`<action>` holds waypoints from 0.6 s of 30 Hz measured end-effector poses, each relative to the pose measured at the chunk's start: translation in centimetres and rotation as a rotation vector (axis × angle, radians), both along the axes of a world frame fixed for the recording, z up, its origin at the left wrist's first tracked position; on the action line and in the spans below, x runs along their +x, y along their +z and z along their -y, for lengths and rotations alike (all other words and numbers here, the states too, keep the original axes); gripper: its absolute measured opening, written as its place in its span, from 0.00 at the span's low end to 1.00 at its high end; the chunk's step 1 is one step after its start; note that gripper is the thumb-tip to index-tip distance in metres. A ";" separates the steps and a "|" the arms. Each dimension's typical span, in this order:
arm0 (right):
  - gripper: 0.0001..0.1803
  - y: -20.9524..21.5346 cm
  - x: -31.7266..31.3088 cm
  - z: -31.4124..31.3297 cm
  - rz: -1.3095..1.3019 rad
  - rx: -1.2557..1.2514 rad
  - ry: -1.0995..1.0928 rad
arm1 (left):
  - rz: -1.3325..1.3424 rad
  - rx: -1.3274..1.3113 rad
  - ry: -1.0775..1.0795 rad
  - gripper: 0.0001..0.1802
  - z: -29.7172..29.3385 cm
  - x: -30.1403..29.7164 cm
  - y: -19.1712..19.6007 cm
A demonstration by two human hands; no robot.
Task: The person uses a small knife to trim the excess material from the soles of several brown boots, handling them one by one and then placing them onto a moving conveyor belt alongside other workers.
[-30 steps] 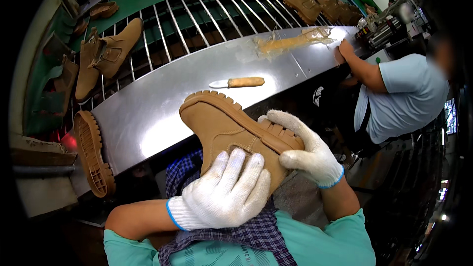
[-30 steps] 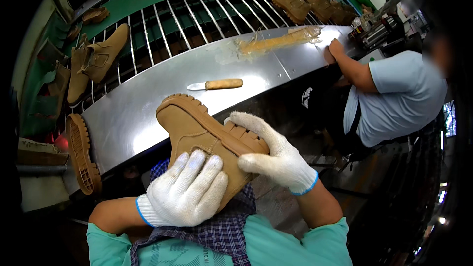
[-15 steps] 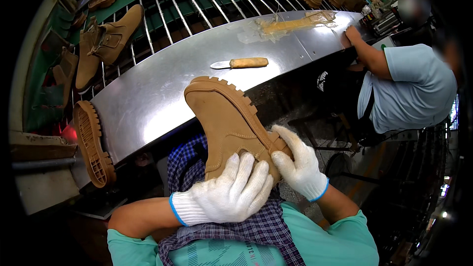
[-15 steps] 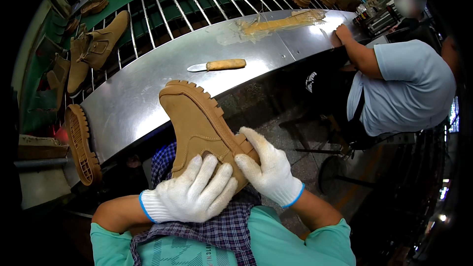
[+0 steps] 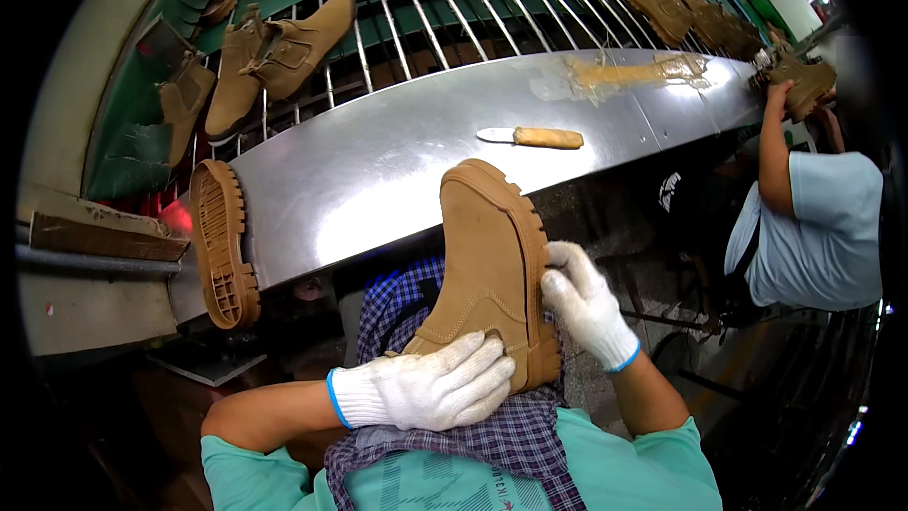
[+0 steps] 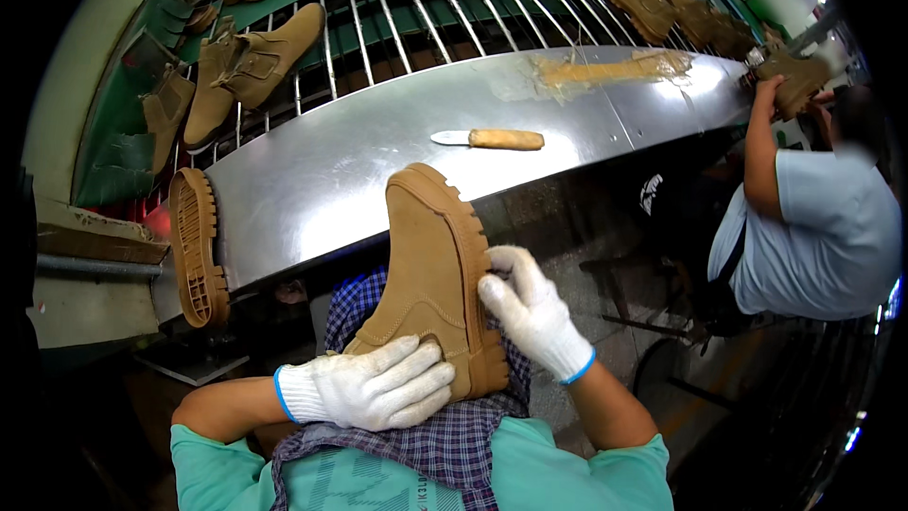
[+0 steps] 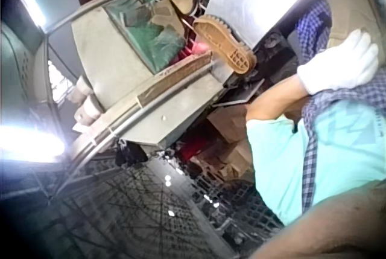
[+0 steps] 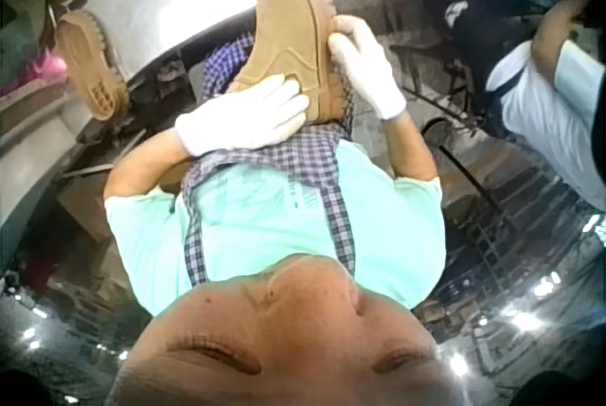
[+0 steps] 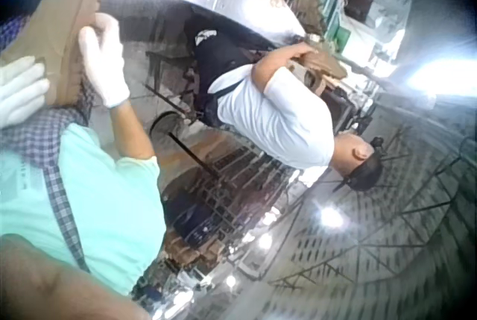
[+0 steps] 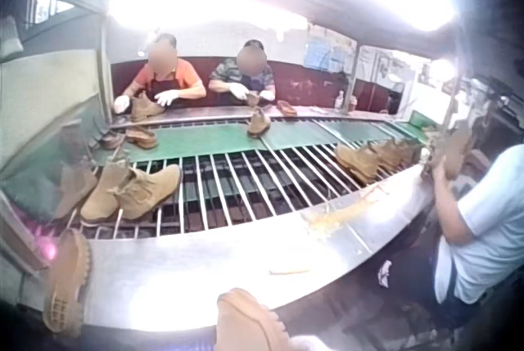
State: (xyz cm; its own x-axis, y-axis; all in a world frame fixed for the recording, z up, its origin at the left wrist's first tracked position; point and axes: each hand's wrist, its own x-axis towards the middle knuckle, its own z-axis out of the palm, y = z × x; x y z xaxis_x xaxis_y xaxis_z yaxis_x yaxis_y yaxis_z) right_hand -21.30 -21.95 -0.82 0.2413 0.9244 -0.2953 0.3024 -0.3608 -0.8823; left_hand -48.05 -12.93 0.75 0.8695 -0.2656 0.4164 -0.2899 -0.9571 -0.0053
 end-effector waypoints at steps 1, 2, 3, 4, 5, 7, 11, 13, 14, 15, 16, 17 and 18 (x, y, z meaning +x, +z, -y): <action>0.28 -0.3 0.5 -1.1 -0.056 0.017 -0.020 | 0.001 0.003 -0.007 0.17 -0.1 -0.1 -0.1; 0.28 0.4 1.0 -2.4 -0.005 -0.013 0.036 | 0.020 0.014 0.004 0.17 0.4 -0.4 -1.2; 0.29 1.3 1.7 -3.7 0.047 -0.048 0.081 | 0.023 0.025 -0.005 0.17 0.4 -0.3 -1.2; 0.31 1.2 2.9 -4.8 0.136 -0.059 0.165 | 0.025 0.035 -0.016 0.17 0.4 0.0 -1.1; 0.32 2.2 3.4 -6.2 0.209 -0.063 0.245 | 0.025 0.043 -0.023 0.17 0.5 0.2 -1.1; 0.33 4.3 4.4 -9.1 0.290 -0.226 0.427 | 0.002 0.036 -0.058 0.21 0.7 0.6 -1.4; 0.43 3.2 6.1 -13.4 0.363 -0.277 0.654 | -0.005 0.078 -0.081 0.23 0.9 1.3 -1.8; 0.44 3.3 6.3 -14.1 0.252 -0.412 0.686 | 0.010 0.108 -0.078 0.23 1.0 1.4 -1.8; 0.45 4.7 5.5 -14.4 0.220 -0.492 0.700 | 0.009 0.116 -0.074 0.23 1.1 1.4 -2.4; 0.45 5.4 4.9 -14.7 0.188 -0.571 0.712 | 0.015 0.123 -0.065 0.23 1.3 1.3 -2.8; 0.39 5.3 5.0 -14.8 0.131 -0.633 0.696 | 0.021 0.131 -0.058 0.22 1.6 1.2 -3.2; 0.40 5.3 4.9 -14.2 0.161 -0.545 0.735 | 0.023 0.141 -0.054 0.22 1.7 1.3 -3.4; 0.42 4.9 4.9 -13.9 0.410 -0.384 0.835 | 0.035 0.197 -0.070 0.22 1.6 1.4 -3.5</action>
State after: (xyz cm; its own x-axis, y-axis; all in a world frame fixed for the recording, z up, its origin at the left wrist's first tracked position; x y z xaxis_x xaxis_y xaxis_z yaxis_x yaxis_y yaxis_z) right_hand -16.39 -8.09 4.10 -0.2903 0.7036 -0.6486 0.8426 -0.1334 -0.5218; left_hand -46.67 -14.54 -2.78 0.8318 -0.4042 0.3805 -0.3520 -0.9140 -0.2015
